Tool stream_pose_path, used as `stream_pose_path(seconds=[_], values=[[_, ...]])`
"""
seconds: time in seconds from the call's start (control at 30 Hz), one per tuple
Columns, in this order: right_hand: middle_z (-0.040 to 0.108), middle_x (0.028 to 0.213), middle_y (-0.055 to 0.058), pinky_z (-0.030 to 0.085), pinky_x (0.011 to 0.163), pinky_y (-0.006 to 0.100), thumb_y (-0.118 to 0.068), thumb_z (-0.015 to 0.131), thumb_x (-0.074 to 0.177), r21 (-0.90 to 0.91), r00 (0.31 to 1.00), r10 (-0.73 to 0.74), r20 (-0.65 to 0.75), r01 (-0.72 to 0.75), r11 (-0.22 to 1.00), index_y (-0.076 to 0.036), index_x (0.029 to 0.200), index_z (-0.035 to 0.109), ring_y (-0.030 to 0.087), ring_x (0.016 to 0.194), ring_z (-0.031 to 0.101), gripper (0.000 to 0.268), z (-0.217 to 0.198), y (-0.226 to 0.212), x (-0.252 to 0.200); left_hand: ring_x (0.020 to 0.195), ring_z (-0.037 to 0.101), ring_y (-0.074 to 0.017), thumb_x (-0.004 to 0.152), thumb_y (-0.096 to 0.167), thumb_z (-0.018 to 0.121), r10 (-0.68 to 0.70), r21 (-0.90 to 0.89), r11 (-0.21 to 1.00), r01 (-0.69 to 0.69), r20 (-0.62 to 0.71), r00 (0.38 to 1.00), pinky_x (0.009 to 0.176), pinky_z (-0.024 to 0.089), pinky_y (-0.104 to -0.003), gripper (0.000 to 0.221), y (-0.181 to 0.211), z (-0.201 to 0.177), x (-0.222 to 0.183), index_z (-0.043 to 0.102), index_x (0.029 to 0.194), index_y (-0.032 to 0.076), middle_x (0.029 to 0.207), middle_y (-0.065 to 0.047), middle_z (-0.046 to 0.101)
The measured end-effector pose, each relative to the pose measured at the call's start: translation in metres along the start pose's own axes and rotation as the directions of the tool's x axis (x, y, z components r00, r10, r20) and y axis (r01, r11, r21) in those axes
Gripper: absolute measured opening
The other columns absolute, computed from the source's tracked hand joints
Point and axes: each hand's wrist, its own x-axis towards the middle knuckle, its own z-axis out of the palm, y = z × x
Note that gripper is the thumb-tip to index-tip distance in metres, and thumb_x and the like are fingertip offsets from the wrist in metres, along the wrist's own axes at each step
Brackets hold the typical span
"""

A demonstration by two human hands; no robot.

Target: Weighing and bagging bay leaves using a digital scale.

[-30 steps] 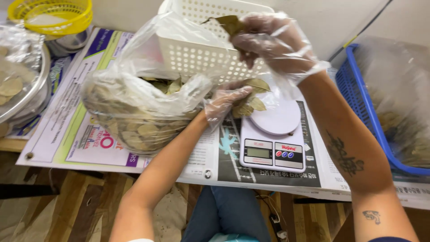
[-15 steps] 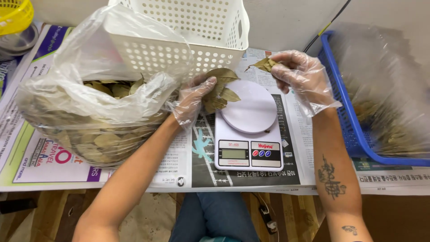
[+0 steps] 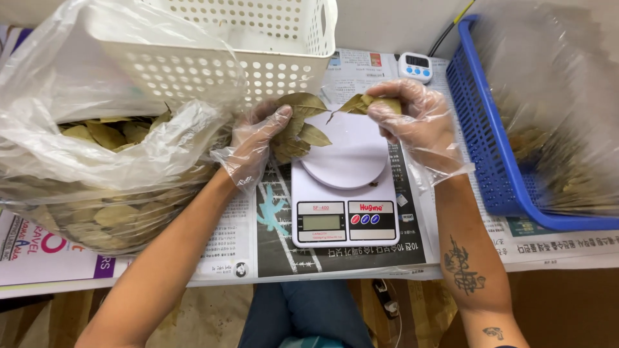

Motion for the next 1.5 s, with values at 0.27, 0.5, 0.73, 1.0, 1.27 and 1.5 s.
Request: stream_pose_path(seconds=[0.27,0.5,0.73,1.0,1.27,1.5], values=[[0.069,0.088,0.013,0.052,0.052,0.02,0.008,0.076,0.085,0.02,0.99,0.068,0.123,-0.07,0.997,0.003,0.11,0.073,0.012,0.066,0.062,0.025,0.029,-0.007,-0.014,0.092,0.065,-0.0086,0.087,0.013,0.086,0.102,0.037,0.994,-0.107,0.109,0.989,0.089,0.058,-0.03,0.019,-0.005,0.003,-0.003,0.077,0.103,0.01,0.093,-0.001,0.074],[0.068,0.084,0.016,0.054,0.051,0.022,0.006,0.081,0.084,-0.056,0.993,0.054,0.108,-0.048,0.997,0.003,0.116,0.062,0.016,0.064,0.064,0.036,0.031,-0.001,-0.014,0.091,0.066,-0.0072,0.089,0.008,0.083,0.156,0.015,0.987,-0.161,0.188,0.97,0.09,0.058,-0.029,0.016,-0.001,0.007,-0.008,0.077,0.104,0.009,0.093,-0.002,0.075],[0.069,0.074,0.009,0.049,0.053,0.018,-0.004,0.091,0.081,-0.167,0.999,0.012,-0.039,-0.018,0.986,-0.002,0.095,0.072,0.009,0.065,0.062,0.024,0.045,0.005,-0.017,0.101,0.069,-0.0171,0.091,0.016,0.083,0.197,0.114,0.965,-0.236,0.28,0.939,0.097,0.056,-0.035,0.029,0.008,0.001,-0.012,0.073,0.118,0.01,0.103,-0.01,0.076],[0.074,0.089,0.014,0.058,0.073,0.027,-0.002,0.081,0.086,-0.114,0.996,-0.001,0.085,0.011,0.993,-0.001,0.104,0.076,0.013,0.082,0.063,0.019,0.041,0.004,-0.016,0.111,0.064,-0.0144,0.077,0.011,0.094,0.203,0.173,0.934,-0.313,0.465,0.862,0.102,0.055,-0.037,0.06,0.008,-0.009,-0.003,0.067,0.13,0.011,0.115,-0.01,0.073],[0.072,0.08,0.007,0.047,0.058,0.016,-0.004,0.087,0.082,-0.288,0.999,0.009,0.049,0.006,0.957,-0.007,0.1,0.078,0.005,0.068,0.06,0.019,0.047,-0.003,-0.019,0.102,0.07,-0.0149,0.082,0.007,0.088,0.143,0.038,0.985,-0.168,0.367,0.919,0.097,0.059,-0.032,0.046,0.022,-0.002,-0.016,0.067,0.123,0.007,0.107,-0.008,0.075],[0.073,0.084,0.007,0.049,0.064,0.017,-0.002,0.079,0.086,-0.262,0.99,0.016,0.139,0.021,0.965,-0.006,0.101,0.079,0.007,0.073,0.059,0.015,0.045,-0.013,-0.021,0.099,0.069,-0.0161,0.08,0.002,0.091,0.19,-0.031,0.982,-0.189,0.268,0.944,0.091,0.061,-0.033,0.049,0.012,-0.002,-0.01,0.069,0.123,0.008,0.107,-0.009,0.074]])
